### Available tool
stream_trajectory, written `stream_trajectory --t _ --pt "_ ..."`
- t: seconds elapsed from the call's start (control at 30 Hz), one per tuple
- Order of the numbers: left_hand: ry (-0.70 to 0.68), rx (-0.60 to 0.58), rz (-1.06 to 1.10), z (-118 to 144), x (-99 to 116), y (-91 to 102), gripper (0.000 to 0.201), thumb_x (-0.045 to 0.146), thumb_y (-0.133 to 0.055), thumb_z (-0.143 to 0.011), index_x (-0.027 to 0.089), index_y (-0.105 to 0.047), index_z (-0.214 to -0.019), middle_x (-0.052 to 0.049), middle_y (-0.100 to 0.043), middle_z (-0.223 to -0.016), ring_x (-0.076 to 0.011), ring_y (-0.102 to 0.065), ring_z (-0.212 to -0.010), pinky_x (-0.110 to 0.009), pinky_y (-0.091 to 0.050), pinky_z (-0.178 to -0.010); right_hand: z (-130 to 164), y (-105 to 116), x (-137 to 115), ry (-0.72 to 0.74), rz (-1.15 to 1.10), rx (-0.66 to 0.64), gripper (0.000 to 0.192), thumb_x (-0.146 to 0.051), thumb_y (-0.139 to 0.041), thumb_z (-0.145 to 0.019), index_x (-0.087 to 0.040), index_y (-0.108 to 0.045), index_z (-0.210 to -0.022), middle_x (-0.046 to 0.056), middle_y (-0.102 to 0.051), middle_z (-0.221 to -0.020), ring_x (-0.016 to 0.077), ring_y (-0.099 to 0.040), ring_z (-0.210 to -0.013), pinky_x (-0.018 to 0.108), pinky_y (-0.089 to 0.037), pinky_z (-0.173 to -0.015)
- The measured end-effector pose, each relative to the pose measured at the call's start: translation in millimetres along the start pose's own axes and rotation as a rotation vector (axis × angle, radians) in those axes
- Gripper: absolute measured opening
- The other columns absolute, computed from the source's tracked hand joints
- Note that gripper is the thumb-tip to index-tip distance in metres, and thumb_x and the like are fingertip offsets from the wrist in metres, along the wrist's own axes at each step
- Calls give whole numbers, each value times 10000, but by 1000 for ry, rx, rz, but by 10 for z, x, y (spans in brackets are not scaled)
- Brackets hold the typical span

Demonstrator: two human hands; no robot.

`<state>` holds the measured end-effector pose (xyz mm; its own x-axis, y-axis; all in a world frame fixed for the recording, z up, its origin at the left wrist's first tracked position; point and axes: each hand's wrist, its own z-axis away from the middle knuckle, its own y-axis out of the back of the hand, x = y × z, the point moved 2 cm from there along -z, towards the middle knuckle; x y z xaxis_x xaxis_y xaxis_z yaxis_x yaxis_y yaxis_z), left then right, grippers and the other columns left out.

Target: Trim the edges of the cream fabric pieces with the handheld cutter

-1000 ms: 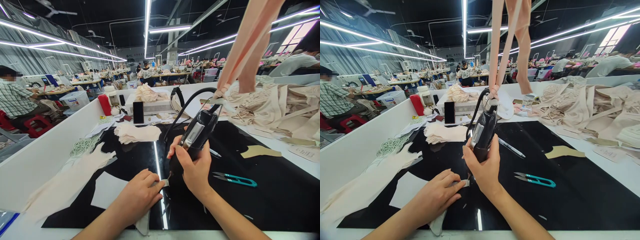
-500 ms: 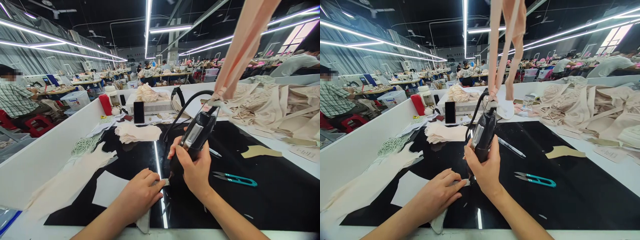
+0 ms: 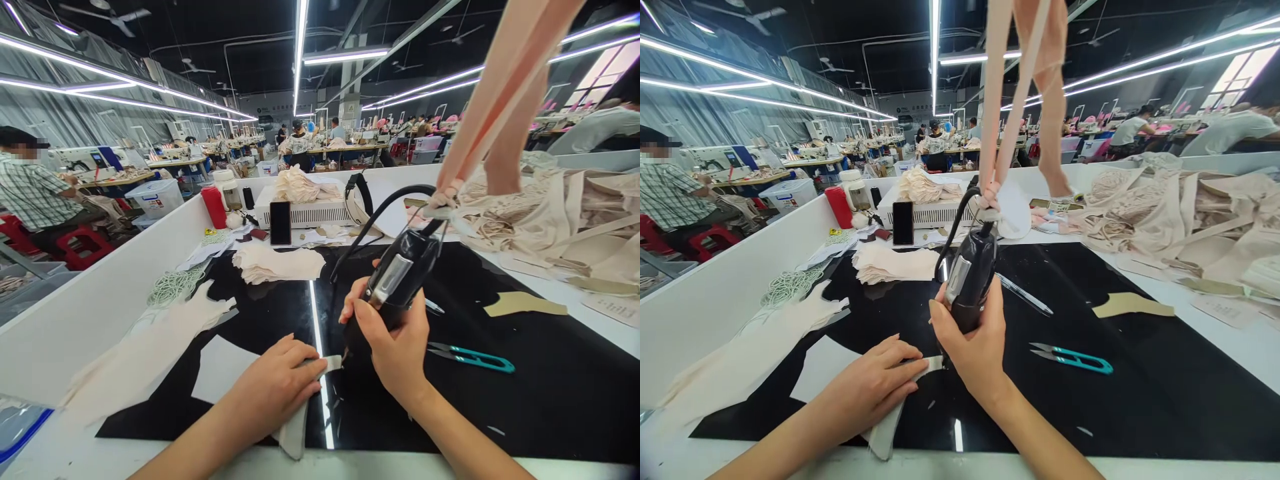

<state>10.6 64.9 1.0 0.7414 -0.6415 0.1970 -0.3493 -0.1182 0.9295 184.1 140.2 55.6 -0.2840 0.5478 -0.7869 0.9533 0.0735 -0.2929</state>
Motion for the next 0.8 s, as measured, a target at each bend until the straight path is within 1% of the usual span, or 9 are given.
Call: stream_trajectory --t 0.07,0.17,0.37,0.53,0.67,0.8 --pt "-6 0 12 52 -3 8 230 197 -530 -1103 188 -648 -1300 -79 -701 -1171 -213 -704 -1096 -531 -512 -1170 9 26 0 6 -13 5 289 -168 -757 -810 -277 -559 -991 -76 -702 -776 124 -653 -544 271 -591 -527" --pt "-5 0 10 113 -6 6 216 193 -518 -1108 182 -642 -1285 -83 -700 -1201 -214 -707 -1131 -555 -490 -1192 30 60 8 9 -19 8 296 -165 -765 -816 -278 -569 -1007 -71 -704 -785 127 -654 -559 271 -591 -529" --pt "4 28 -25 147 3 -33 218 207 -503 -1118 184 -643 -1283 -83 -707 -1194 -213 -712 -1119 -538 -504 -1178 67 114 51 4 -31 -24 279 -171 -773 -861 -284 -572 -1017 -67 -710 -838 124 -668 -598 282 -600 -570" --pt "13 47 -15 136 29 -74 200 213 -496 -1122 180 -655 -1238 -78 -714 -1167 -213 -707 -1079 -513 -504 -1167 41 140 87 -8 -64 -29 272 -214 -793 -900 -289 -587 -1061 -61 -714 -869 123 -670 -628 283 -591 -588" --pt "18 86 -5 121 47 -76 195 202 -489 -1124 181 -655 -1223 -67 -714 -1135 -195 -705 -1046 -477 -509 -1154 7 72 98 3 -101 -33 250 -265 -793 -922 -285 -583 -1056 -59 -701 -871 124 -666 -638 287 -588 -587" --pt "20 93 -7 110 51 -77 198 199 -487 -1125 181 -660 -1220 -67 -718 -1118 -189 -708 -1046 -459 -511 -1152 14 -36 144 -19 -115 -52 259 -251 -793 -915 -284 -575 -1051 -57 -703 -866 121 -663 -611 282 -588 -570"
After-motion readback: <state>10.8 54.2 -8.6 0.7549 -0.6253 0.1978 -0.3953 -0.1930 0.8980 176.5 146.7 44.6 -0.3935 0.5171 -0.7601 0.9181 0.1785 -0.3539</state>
